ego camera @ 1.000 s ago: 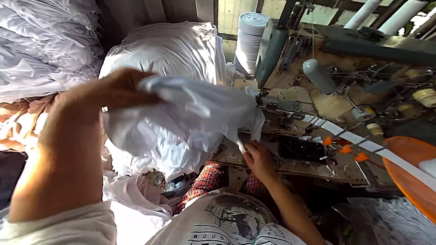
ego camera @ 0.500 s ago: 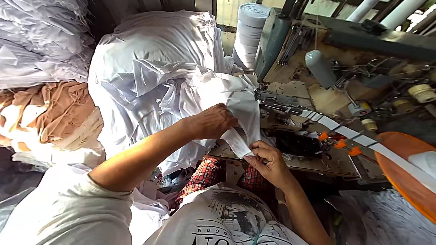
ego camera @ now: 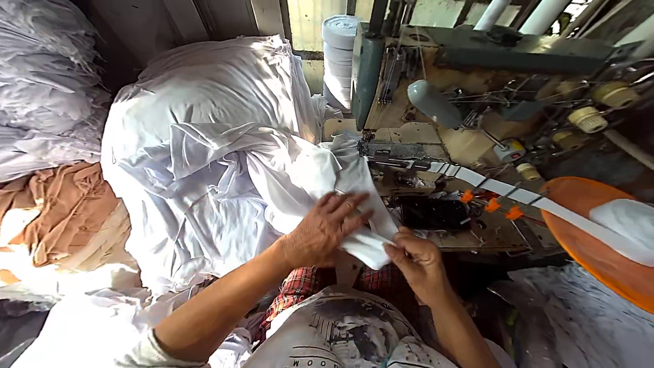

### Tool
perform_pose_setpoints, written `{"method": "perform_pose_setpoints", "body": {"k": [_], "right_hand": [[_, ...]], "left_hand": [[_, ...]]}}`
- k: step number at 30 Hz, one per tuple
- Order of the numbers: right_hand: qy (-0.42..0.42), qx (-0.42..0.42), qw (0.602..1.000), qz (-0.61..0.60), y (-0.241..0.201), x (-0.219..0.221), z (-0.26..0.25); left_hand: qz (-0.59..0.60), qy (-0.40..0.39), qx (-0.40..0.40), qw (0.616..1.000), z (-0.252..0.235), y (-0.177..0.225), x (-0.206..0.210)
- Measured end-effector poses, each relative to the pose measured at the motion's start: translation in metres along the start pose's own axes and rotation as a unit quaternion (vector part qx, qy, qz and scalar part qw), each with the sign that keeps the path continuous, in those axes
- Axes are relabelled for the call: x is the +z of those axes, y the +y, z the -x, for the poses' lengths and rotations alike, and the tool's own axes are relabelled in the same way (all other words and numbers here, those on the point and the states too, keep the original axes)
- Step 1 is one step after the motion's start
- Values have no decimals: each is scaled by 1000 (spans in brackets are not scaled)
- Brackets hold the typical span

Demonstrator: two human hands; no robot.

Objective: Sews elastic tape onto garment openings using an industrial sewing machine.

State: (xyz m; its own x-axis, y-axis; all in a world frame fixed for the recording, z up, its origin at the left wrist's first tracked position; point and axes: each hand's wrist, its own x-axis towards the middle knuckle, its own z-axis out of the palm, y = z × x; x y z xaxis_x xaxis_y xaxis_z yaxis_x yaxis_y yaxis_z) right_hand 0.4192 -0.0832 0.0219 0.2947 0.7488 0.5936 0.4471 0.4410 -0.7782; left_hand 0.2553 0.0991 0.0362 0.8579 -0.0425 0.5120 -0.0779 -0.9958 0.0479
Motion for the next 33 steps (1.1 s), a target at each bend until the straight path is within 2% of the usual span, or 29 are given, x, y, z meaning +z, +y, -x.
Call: {"method": "perform_pose_setpoints", "body": {"k": [2, 4, 6, 10, 15, 21, 27, 33], "right_hand": [[32, 18, 996, -83, -2, -7, -3], [35, 21, 991, -127, 0, -7, -2], [45, 16, 994, -100, 10, 3, 5], [78, 17, 996, -51, 36, 34, 25], [90, -5, 996, -19, 45, 34, 34], [101, 12, 995, -18, 49, 27, 31], [86, 8, 996, 32, 63, 38, 8], [46, 53, 996, 55, 74, 42, -23]], "left_hand": [[-77, 25, -46, 996, 0, -26, 16], [-131, 55, -86, 986, -3, -46, 13], [-131, 44, -98, 986, -6, -61, -1], [-117, -13, -60, 991, -10, -86, -24], [-103, -48, -47, 992, -9, -76, -23], [-117, -60, -77, 988, -24, -70, -25], [-86, -98, -114, 985, -50, -98, -28], [-54, -100, -152, 982, -74, -133, -27]]}}
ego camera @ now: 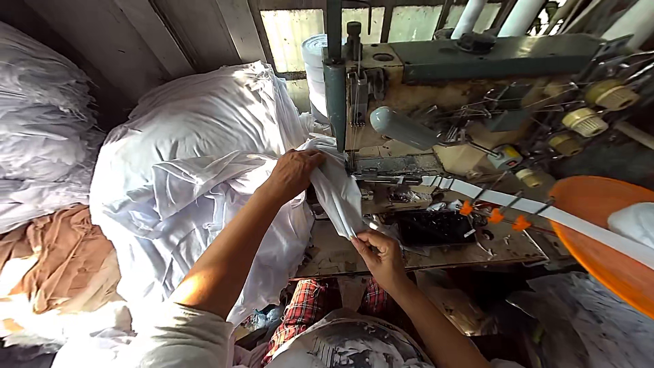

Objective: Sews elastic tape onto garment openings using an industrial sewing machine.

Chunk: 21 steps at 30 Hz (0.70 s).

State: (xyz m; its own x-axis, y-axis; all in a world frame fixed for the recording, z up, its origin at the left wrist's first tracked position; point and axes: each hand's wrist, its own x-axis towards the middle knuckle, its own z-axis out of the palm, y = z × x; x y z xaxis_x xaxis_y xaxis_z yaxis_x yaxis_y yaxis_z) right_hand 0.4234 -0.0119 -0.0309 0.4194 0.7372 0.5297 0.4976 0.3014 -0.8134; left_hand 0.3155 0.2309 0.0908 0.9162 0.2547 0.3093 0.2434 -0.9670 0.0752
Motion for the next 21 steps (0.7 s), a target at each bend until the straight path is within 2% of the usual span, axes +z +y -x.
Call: {"method": "perform_pose_setpoints", "body": {"k": [2, 4, 6, 7, 9, 13, 17, 21], "right_hand": [[-11, 9, 1000, -16, 3, 2, -12], [-30, 11, 998, -49, 5, 3, -23], [-48, 7, 996, -71, 3, 2, -30], [-53, 6, 996, -78, 2, 2, -30], [-63, 1, 995, -82, -3, -1, -26], [-65, -21, 994, -80, -8, -4, -16], [-51, -21, 996, -65, -3, -2, -24], [-27, -38, 999, -21, -2, 1, -44]], "left_hand": [[25, 24, -10, 999, -2, -11, 5], [67, 96, -27, 993, 3, -12, 4], [86, 171, -13, 981, 12, -2, -2], [87, 183, 9, 979, 18, 7, -7], [89, 154, 68, 982, 31, 30, -13], [39, 50, 172, 983, 44, 56, 2], [-55, 71, 176, 980, 38, 54, 13], [-70, 86, 171, 979, 34, 56, 16]]}}
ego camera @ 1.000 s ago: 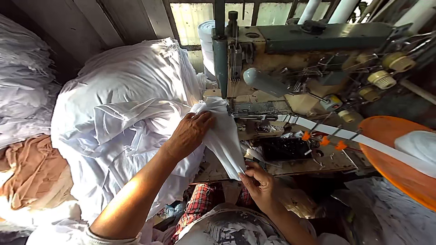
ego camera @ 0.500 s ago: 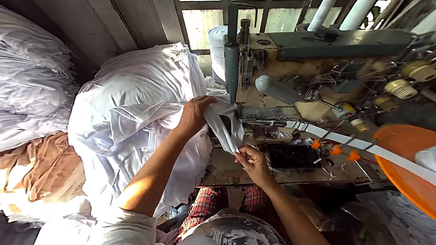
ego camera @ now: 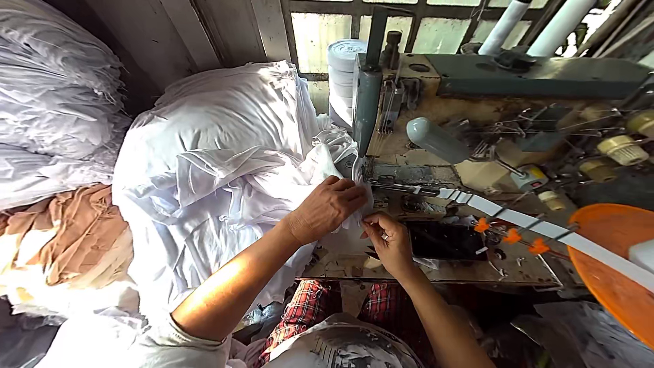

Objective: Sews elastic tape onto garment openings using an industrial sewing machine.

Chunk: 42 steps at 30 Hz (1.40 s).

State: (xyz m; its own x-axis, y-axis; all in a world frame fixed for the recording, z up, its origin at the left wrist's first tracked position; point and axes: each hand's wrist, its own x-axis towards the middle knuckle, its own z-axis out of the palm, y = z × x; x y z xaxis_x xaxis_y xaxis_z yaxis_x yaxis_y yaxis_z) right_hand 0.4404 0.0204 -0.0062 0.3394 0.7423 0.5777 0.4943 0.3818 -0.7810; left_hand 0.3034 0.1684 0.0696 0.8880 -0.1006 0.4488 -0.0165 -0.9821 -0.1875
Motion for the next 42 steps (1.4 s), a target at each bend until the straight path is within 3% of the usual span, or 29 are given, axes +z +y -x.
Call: {"method": "perform_pose_setpoints", "body": {"k": [10, 13, 16, 18, 21, 24, 29, 32, 34, 39, 42], "right_hand": [[51, -13, 998, -22, -4, 1, -31], [50, 14, 997, -58, -5, 1, -34], [48, 30, 996, -75, -6, 1, -35], [39, 35, 995, -83, -9, 1, -36], [5, 36, 997, -65, -15, -1, -34], [-22, 50, 998, -22, -23, -4, -26], [-86, 94, 992, 14, -34, -7, -8], [-147, 130, 980, 36, -41, -2, 4], [-168, 106, 979, 41, -47, 2, 10], [-148, 54, 985, 72, -43, -3, 30], [-125, 36, 990, 52, -33, -15, 38]], "left_hand": [[64, -35, -113, 991, -1, -19, -4], [164, -58, -149, 973, 11, -40, -18], [322, 31, -170, 931, 16, -63, -32], [297, 66, -245, 921, 11, -82, -25], [213, -61, -339, 914, 4, -102, 3], [188, -54, -305, 932, 16, -104, 10], [240, 80, -295, 921, 45, -67, -68], [261, 133, -245, 924, 55, -46, -80], [230, 105, -202, 946, 52, -36, -73], [131, -88, -98, 983, 58, -29, -38], [102, -67, -109, 987, 74, -33, -34]]}}
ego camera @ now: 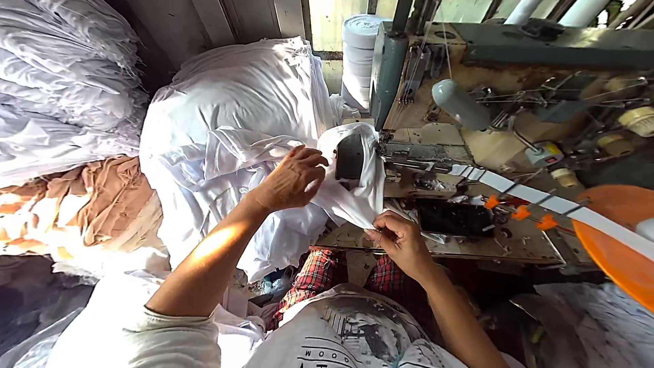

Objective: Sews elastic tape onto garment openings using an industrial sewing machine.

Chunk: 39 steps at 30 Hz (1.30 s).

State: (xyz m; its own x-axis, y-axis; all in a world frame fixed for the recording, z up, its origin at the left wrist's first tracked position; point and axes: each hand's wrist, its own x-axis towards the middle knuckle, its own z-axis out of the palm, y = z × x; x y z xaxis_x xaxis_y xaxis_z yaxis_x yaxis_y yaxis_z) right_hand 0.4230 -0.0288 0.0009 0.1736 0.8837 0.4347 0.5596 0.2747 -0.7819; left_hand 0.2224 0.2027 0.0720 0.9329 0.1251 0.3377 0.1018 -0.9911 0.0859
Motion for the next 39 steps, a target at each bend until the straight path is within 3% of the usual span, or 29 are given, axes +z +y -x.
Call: {"method": "perform_pose_setpoints", "body": {"k": [4, 8, 11, 15, 18, 22, 26, 30, 32, 36, 39], "right_hand": [[-14, 23, 1000, 10, 5, 2, 6], [-28, 29, 998, 43, -3, 14, 8], [3, 27, 997, 72, 0, 19, 9], [11, 16, 998, 55, 5, 19, 12], [-22, -3, 1000, 15, 7, 21, 17], [-38, 23, 999, -2, 6, 20, 24], [-66, 29, 984, -163, -10, 16, 34], [-134, 28, 897, -420, -35, -1, 44], [-132, 34, 872, -470, -40, -9, 47], [-44, 10, 915, -400, -42, -15, 52], [18, -16, 935, -355, -52, -26, 58]], "left_hand": [[53, 18, 8, 998, 4, 18, -5], [18, 41, 20, 999, -2, 29, 7], [-23, 7, -49, 999, 4, 23, 24], [15, 10, -113, 993, 18, 37, 46], [11, 23, -62, 998, 22, 50, 44], [40, 85, 7, 996, 24, 80, 5], [126, 74, 104, 984, 28, 108, -4], [159, 145, 177, 960, 28, 124, 7], [183, 172, 187, 950, 30, 126, 15], [199, 193, 135, 951, 29, 132, 38], [39, 130, 74, 988, 11, 116, 59]]}}
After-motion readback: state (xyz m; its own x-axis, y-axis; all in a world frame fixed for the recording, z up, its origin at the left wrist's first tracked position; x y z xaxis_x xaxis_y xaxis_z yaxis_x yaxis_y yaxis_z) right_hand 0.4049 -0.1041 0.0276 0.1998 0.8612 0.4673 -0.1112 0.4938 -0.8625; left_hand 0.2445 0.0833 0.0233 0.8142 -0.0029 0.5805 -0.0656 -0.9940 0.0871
